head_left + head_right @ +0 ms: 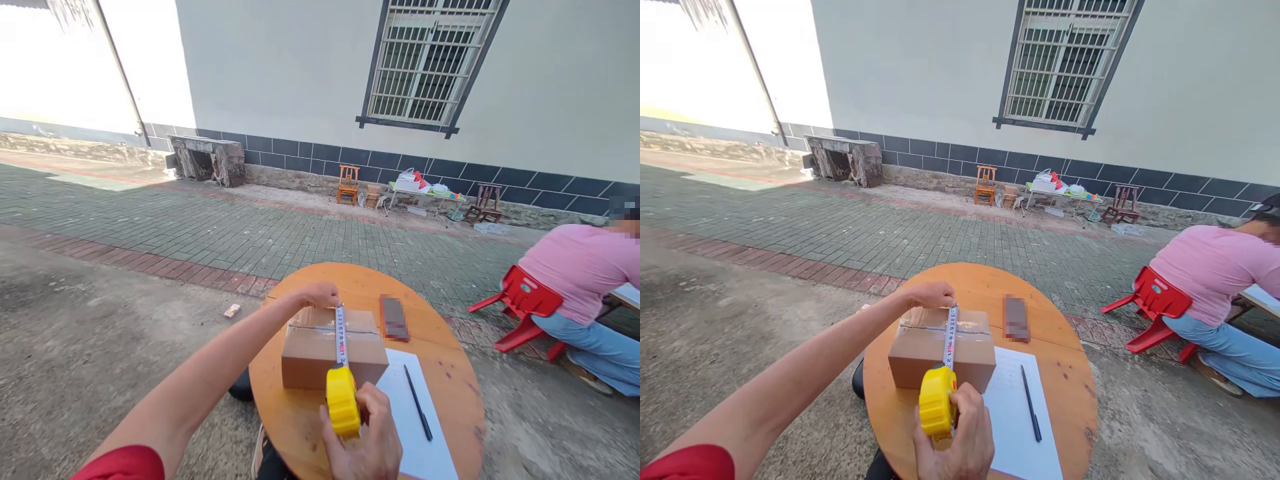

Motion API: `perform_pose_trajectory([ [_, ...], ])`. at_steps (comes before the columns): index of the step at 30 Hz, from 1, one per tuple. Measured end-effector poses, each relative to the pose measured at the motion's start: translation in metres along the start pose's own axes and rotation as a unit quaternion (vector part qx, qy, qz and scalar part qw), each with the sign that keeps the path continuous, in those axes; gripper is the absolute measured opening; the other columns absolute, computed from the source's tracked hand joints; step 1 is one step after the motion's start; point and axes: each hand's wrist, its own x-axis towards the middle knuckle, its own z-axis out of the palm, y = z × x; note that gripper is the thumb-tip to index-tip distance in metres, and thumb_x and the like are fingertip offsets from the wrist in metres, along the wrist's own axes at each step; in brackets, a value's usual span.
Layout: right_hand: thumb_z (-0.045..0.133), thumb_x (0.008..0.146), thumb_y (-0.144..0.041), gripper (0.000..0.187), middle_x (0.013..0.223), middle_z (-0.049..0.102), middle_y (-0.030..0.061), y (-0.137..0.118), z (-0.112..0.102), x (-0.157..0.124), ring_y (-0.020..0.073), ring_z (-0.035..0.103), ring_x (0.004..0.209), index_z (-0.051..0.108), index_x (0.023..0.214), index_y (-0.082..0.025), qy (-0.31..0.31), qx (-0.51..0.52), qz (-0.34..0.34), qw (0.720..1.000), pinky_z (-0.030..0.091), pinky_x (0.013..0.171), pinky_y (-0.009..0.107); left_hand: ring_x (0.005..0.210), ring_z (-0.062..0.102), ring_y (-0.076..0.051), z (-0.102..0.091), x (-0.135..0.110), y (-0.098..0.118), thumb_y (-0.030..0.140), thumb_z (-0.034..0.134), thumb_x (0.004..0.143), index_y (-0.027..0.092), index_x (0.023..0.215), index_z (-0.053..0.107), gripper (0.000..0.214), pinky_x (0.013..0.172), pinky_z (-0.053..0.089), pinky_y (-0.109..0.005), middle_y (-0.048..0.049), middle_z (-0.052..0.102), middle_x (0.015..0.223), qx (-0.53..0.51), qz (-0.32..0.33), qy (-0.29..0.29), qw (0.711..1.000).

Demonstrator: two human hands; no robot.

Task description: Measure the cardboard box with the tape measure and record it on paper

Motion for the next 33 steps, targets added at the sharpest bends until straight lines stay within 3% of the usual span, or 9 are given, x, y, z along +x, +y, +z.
perform_pose_trajectory([
  [6, 0.074, 0.079, -0.033, 0.035, 0.097, 0.062, 0.0119, 0.001, -0.003, -0.009, 0.0241, 0.063, 0.084, 0.052, 0.102, -0.019, -0.007, 0.028, 0.019, 0.999, 0.053, 0.067, 0.034, 0.079, 0.061, -0.016, 0.009, -0.003, -0.002, 0.040, 0.059, 0.093, 0.014, 0.090, 0.063, 0.027, 0.073, 0.051, -0.033, -0.0018, 0.064, 0.089, 0.015, 0.020, 0.013, 1.000],
  [12, 0.077, 0.077, -0.030, 0.043, 0.098, 0.059, 0.0105, 0.001, -0.015, -0.012, 0.0223, 0.061, 0.086, 0.049, 0.107, -0.018, -0.057, 0.044, -0.010, 0.997, 0.050, 0.066, 0.032, 0.072, 0.055, -0.013, 0.013, -0.008, 0.000, 0.026, 0.056, 0.085, 0.017, 0.075, 0.066, 0.017, 0.060, 0.036, -0.023, 0.0005, 0.066, 0.078, 0.001, 0.027, 0.038, 0.999],
  [15, 0.078, 0.075, -0.028, 0.045, 0.098, 0.055, 0.0082, 0.000, -0.017, -0.013, 0.0207, 0.058, 0.087, 0.047, 0.107, -0.018, -0.059, 0.075, 0.029, 0.995, 0.048, 0.067, 0.030, 0.070, 0.054, -0.014, 0.013, -0.008, 0.004, 0.025, 0.056, 0.080, 0.017, 0.072, 0.067, 0.016, 0.057, 0.032, -0.023, 0.0010, 0.065, 0.073, -0.002, 0.022, 0.051, 0.998],
  [19, 0.079, 0.075, -0.023, 0.048, 0.101, 0.051, 0.0074, -0.002, -0.015, -0.018, 0.0214, 0.055, 0.095, 0.046, 0.108, -0.019, -0.055, 0.113, 0.078, 0.989, 0.047, 0.073, 0.032, 0.068, 0.053, -0.013, 0.010, -0.009, 0.008, 0.024, 0.055, 0.079, 0.017, 0.068, 0.067, 0.017, 0.057, 0.032, -0.024, 0.0018, 0.063, 0.068, -0.006, 0.019, 0.059, 0.998],
  [33, 0.081, 0.072, -0.019, 0.053, 0.102, 0.049, 0.0063, -0.001, -0.009, -0.025, 0.0214, 0.053, 0.098, 0.044, 0.110, -0.019, -0.049, 0.129, 0.084, 0.987, 0.046, 0.082, 0.036, 0.062, 0.049, -0.012, 0.014, -0.014, 0.013, 0.022, 0.056, 0.077, 0.017, 0.061, 0.061, 0.018, 0.054, 0.032, -0.023, 0.0042, 0.055, 0.060, -0.038, 0.014, 0.077, 0.996],
])
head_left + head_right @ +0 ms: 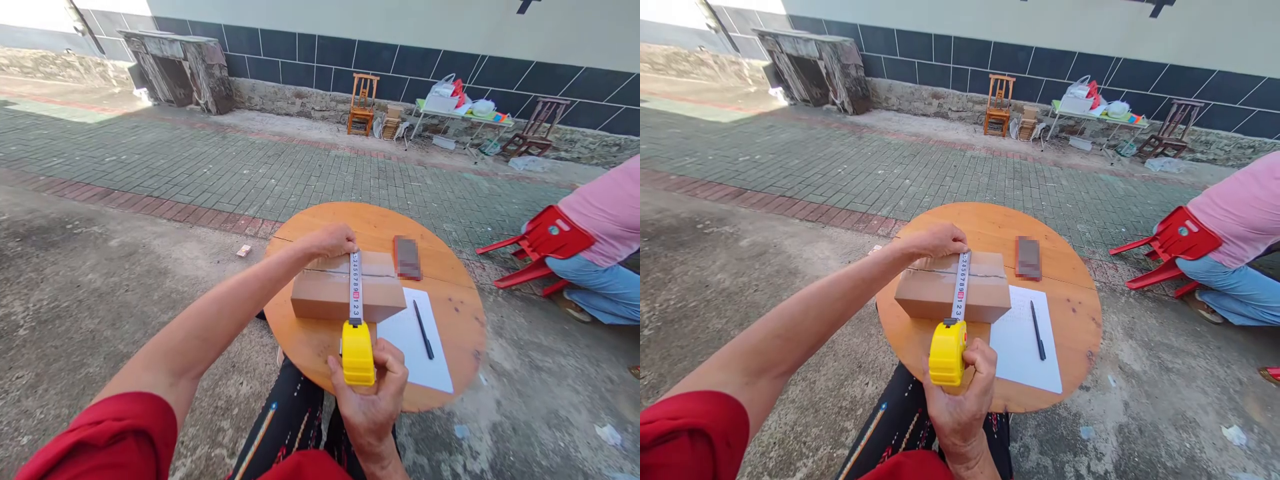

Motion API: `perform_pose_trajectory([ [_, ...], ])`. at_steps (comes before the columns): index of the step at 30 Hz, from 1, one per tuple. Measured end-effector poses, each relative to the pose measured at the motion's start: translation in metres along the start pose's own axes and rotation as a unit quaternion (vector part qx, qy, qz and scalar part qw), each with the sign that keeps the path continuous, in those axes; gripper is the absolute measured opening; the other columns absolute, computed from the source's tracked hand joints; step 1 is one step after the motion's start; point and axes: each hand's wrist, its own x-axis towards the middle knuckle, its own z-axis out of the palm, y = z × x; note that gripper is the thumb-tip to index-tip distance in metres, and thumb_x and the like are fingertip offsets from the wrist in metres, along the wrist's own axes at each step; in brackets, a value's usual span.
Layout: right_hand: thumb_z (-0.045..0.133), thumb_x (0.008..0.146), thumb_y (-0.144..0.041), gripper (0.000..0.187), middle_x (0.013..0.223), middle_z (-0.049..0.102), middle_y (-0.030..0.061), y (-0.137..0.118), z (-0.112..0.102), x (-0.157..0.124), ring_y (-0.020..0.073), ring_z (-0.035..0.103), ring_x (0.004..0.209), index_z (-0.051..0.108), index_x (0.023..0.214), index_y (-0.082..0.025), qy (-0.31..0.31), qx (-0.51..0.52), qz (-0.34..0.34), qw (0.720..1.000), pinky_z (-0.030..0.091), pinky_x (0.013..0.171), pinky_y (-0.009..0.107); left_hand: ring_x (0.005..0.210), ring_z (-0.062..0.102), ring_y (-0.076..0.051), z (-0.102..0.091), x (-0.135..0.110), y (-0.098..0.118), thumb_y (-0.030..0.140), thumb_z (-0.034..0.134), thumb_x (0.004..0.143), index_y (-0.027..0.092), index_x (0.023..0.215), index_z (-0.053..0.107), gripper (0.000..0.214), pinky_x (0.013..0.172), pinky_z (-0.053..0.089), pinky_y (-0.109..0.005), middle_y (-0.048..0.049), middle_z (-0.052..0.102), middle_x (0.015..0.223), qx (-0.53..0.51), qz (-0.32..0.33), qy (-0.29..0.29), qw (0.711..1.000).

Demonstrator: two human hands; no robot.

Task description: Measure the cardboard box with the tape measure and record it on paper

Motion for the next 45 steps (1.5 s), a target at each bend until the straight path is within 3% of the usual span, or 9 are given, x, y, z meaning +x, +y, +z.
perform_pose_trajectory([
  [8, 0.076, 0.074, -0.018, 0.047, 0.105, 0.050, 0.0072, -0.001, -0.008, 0.009, 0.0228, 0.053, 0.103, 0.048, 0.111, -0.021, 0.021, 0.026, 0.013, 0.999, 0.049, 0.086, 0.041, 0.061, 0.048, -0.013, -0.005, -0.006, 0.003, 0.024, 0.055, 0.080, 0.016, 0.063, 0.059, 0.019, 0.055, 0.031, -0.025, 0.0021, 0.054, 0.061, -0.020, -0.014, 0.058, 0.998],
  [12, 0.076, 0.076, -0.021, 0.042, 0.114, 0.055, 0.0109, 0.002, -0.035, 0.022, 0.0262, 0.057, 0.109, 0.051, 0.110, -0.021, 0.070, 0.071, 0.084, 0.991, 0.050, 0.090, 0.047, 0.061, 0.046, -0.012, -0.025, -0.048, 0.014, 0.036, 0.048, 0.089, 0.017, 0.075, 0.059, 0.026, 0.057, 0.033, -0.025, 0.0022, 0.053, 0.066, -0.065, -0.018, 0.126, 0.990],
  [14, 0.075, 0.077, -0.021, 0.039, 0.116, 0.058, 0.0119, 0.007, -0.055, 0.025, 0.0268, 0.060, 0.110, 0.053, 0.110, -0.021, 0.053, 0.092, 0.114, 0.988, 0.052, 0.090, 0.046, 0.066, 0.050, -0.012, -0.026, -0.085, 0.018, 0.041, 0.053, 0.086, 0.018, 0.077, 0.060, 0.026, 0.062, 0.039, -0.025, 0.0006, 0.057, 0.071, -0.190, -0.013, 0.152, 0.970],
  [19, 0.073, 0.076, -0.014, 0.037, 0.113, 0.063, 0.0116, 0.031, -0.097, 0.013, 0.0258, 0.067, 0.105, 0.056, 0.107, -0.023, -0.090, 0.108, 0.091, 0.986, 0.058, 0.082, 0.039, 0.078, 0.061, -0.019, 0.036, -0.181, 0.015, 0.049, 0.061, 0.081, 0.023, 0.081, 0.064, 0.026, 0.070, 0.048, -0.028, -0.0024, 0.067, 0.081, -0.351, -0.070, 0.129, 0.925],
  [23, 0.072, 0.070, -0.011, 0.035, 0.141, 0.051, 0.0157, 0.055, -0.095, 0.001, 0.0316, 0.058, 0.125, 0.060, 0.101, -0.023, -0.208, 0.066, 0.085, 0.972, 0.053, 0.094, 0.047, 0.115, 0.058, -0.027, 0.109, -0.221, -0.001, 0.048, 0.057, 0.084, 0.024, 0.077, 0.065, 0.027, 0.098, 0.046, -0.039, -0.0087, 0.065, 0.117, -0.299, -0.144, 0.265, 0.906],
  [26, 0.068, 0.066, -0.009, 0.034, 0.154, 0.038, 0.0155, 0.077, -0.079, 0.001, 0.0343, 0.049, 0.134, 0.063, 0.096, -0.022, -0.224, 0.070, 0.142, 0.962, 0.044, 0.103, 0.055, 0.140, 0.038, -0.031, 0.140, -0.220, -0.014, 0.053, 0.058, 0.081, 0.024, 0.077, 0.066, 0.030, 0.114, 0.031, -0.047, -0.0082, 0.044, 0.150, -0.273, -0.192, 0.320, 0.886],
  [29, 0.068, 0.063, -0.012, 0.032, 0.151, 0.041, 0.0166, 0.096, -0.063, 0.012, 0.0352, 0.043, 0.138, 0.066, 0.094, -0.020, -0.233, 0.090, 0.175, 0.952, 0.039, 0.105, 0.057, 0.146, 0.028, -0.032, 0.146, -0.204, -0.022, 0.057, 0.057, 0.079, 0.024, 0.074, 0.065, 0.035, 0.117, 0.024, -0.049, -0.0086, 0.031, 0.159, -0.279, -0.209, 0.300, 0.888],
  [35, 0.070, 0.066, -0.021, 0.037, 0.154, 0.038, 0.0159, 0.084, -0.060, 0.044, 0.0340, 0.034, 0.143, 0.069, 0.103, -0.019, -0.300, 0.101, 0.167, 0.934, 0.027, 0.113, 0.057, 0.145, 0.029, -0.033, 0.126, -0.178, -0.019, 0.058, 0.055, 0.080, 0.021, 0.072, 0.065, 0.039, 0.116, 0.025, -0.047, -0.0150, 0.048, 0.147, -0.305, -0.171, 0.283, 0.893],
  [45, 0.070, 0.071, -0.026, 0.033, 0.149, 0.045, 0.0145, 0.037, -0.053, 0.074, 0.0337, 0.047, 0.134, 0.069, 0.103, -0.020, -0.229, 0.077, 0.142, 0.960, 0.044, 0.104, 0.050, 0.149, 0.019, -0.030, 0.085, -0.158, 0.001, 0.052, 0.052, 0.081, 0.022, 0.075, 0.068, 0.034, 0.118, 0.016, -0.048, -0.0115, 0.035, 0.157, -0.231, -0.188, 0.329, 0.896],
])
